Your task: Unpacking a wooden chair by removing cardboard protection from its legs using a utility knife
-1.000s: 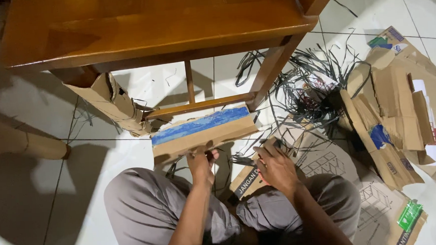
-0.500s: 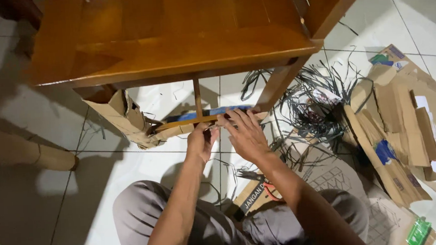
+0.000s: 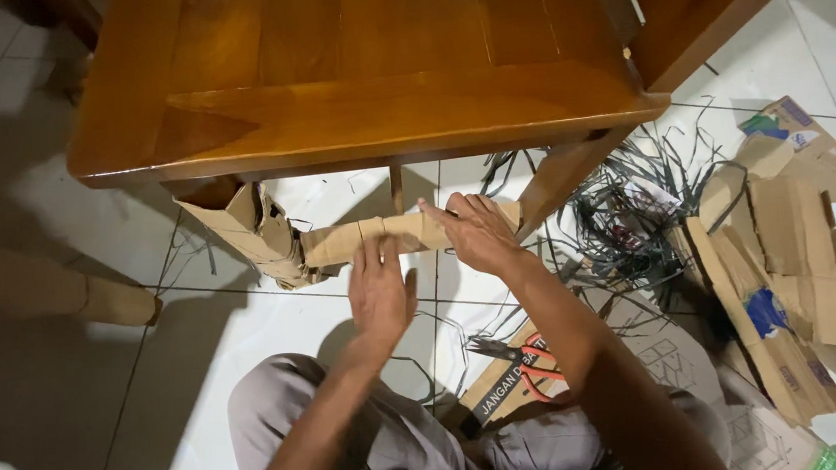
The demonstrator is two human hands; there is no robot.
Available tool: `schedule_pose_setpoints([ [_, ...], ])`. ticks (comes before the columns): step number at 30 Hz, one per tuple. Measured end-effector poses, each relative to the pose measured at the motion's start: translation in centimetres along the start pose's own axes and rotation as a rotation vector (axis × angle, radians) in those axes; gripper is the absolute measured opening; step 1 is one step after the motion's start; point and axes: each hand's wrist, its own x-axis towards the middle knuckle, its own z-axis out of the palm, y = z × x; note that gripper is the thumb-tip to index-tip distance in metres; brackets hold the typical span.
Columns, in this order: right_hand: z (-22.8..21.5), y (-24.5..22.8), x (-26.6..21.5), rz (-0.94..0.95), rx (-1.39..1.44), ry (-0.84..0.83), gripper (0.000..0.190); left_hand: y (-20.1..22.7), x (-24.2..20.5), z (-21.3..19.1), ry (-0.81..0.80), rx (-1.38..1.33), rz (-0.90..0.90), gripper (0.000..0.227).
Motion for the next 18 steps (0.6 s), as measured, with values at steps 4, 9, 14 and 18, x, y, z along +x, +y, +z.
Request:
schedule_pose_setpoints([
  [4, 1.3, 0.3, 0.8, 0.048, 0.064, -0.072, 0.038, -2.7, 2.3, 0.2, -0.253, 0.479, 0.084, 0.096],
  [9, 4.8, 1.5, 0.1, 0.011, -0.06, 0.229, 0.016, -8.8, 4.9, 6.3, 0.022, 0.534, 0.303, 0.056],
  [14, 4.1, 0.9, -1.7, -0.097, -0.154, 0.277, 0.049, -10.8, 6.4, 7.6, 0.242, 0.48, 0.505, 0.014],
  [18, 5.8, 2.4, -1.1, -0.108, -0.239, 0.298, 0.036, -12.2, 7.3, 9.6, 0.074, 0.503, 0.469, 0.017],
])
